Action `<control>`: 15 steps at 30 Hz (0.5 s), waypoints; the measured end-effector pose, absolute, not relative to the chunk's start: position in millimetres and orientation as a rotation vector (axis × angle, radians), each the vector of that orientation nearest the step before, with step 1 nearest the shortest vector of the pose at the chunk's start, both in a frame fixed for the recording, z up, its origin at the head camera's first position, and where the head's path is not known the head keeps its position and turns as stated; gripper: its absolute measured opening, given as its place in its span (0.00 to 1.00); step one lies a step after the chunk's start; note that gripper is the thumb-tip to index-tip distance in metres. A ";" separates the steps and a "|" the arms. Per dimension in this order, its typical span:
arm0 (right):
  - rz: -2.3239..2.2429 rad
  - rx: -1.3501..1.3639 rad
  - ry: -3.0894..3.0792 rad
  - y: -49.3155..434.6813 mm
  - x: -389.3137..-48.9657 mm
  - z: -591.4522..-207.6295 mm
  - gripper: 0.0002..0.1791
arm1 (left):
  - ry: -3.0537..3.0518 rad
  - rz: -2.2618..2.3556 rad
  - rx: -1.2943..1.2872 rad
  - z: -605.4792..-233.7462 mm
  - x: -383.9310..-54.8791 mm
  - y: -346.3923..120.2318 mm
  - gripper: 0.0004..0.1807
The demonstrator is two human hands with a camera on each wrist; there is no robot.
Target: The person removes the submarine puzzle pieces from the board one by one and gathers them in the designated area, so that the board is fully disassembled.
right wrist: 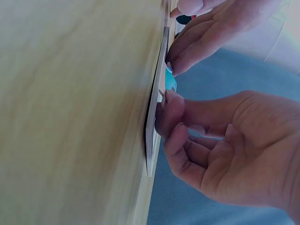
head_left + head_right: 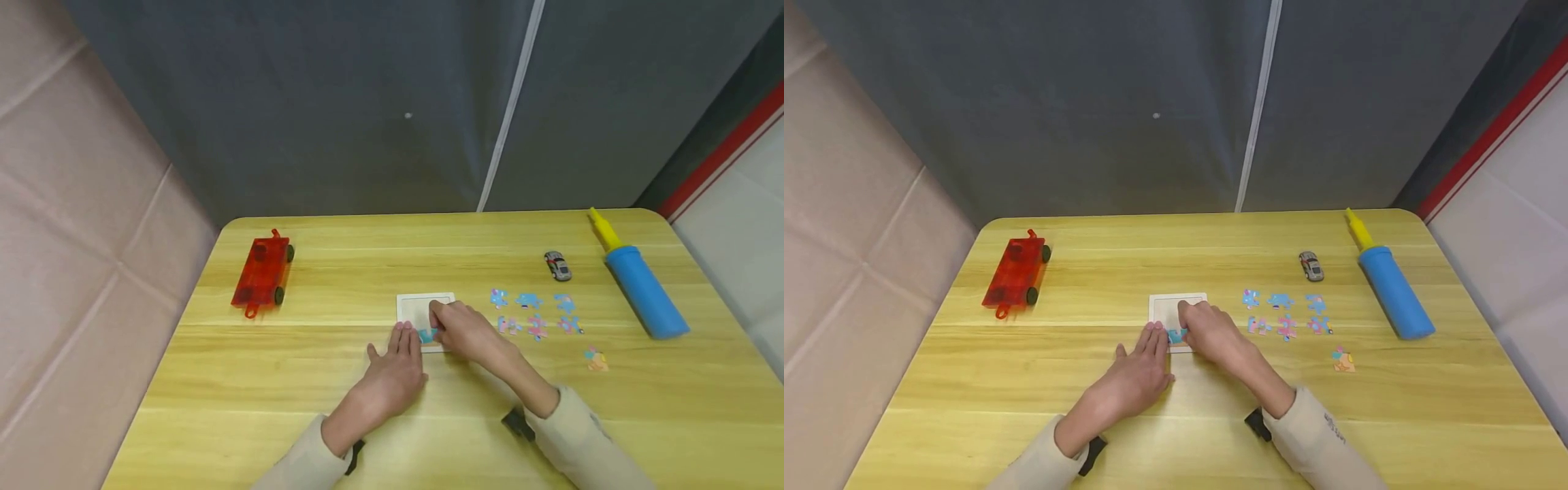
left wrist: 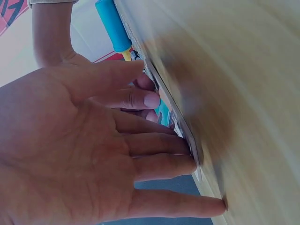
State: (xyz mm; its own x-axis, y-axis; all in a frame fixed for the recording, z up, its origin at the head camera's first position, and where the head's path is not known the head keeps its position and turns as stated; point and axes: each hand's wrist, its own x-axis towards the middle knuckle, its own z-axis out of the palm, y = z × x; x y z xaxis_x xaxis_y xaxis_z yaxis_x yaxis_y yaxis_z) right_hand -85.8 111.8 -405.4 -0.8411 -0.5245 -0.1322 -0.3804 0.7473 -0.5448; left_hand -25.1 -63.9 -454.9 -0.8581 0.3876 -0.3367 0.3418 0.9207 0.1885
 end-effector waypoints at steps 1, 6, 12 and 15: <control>-0.757 -0.708 2.662 112.1 -86.4 -405.4 0.12 | 2.706 0.169 0.536 -454.5 -24.8 -63.9 0.45; -0.849 -0.701 2.586 119.4 -90.1 -403.4 0.09 | 2.705 0.145 0.548 -455.3 -24.4 -62.8 0.45; -0.985 -0.643 2.509 149.5 -93.2 -390.7 0.08 | 2.712 0.089 0.565 -451.8 -20.7 -60.7 0.47; -1.005 -0.641 2.460 176.9 -90.1 -384.9 0.07 | 2.703 0.087 0.566 -438.9 -16.7 -59.2 0.48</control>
State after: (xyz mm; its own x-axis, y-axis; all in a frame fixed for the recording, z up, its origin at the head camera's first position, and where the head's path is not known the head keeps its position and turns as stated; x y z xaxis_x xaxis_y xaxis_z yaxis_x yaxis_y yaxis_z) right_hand -90.1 176.9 -384.9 -0.8125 -0.5506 -0.1917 -0.2587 0.6352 -0.7277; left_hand -16.7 -59.2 -438.9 -0.8483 0.3984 -0.3487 0.3753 0.9171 0.1348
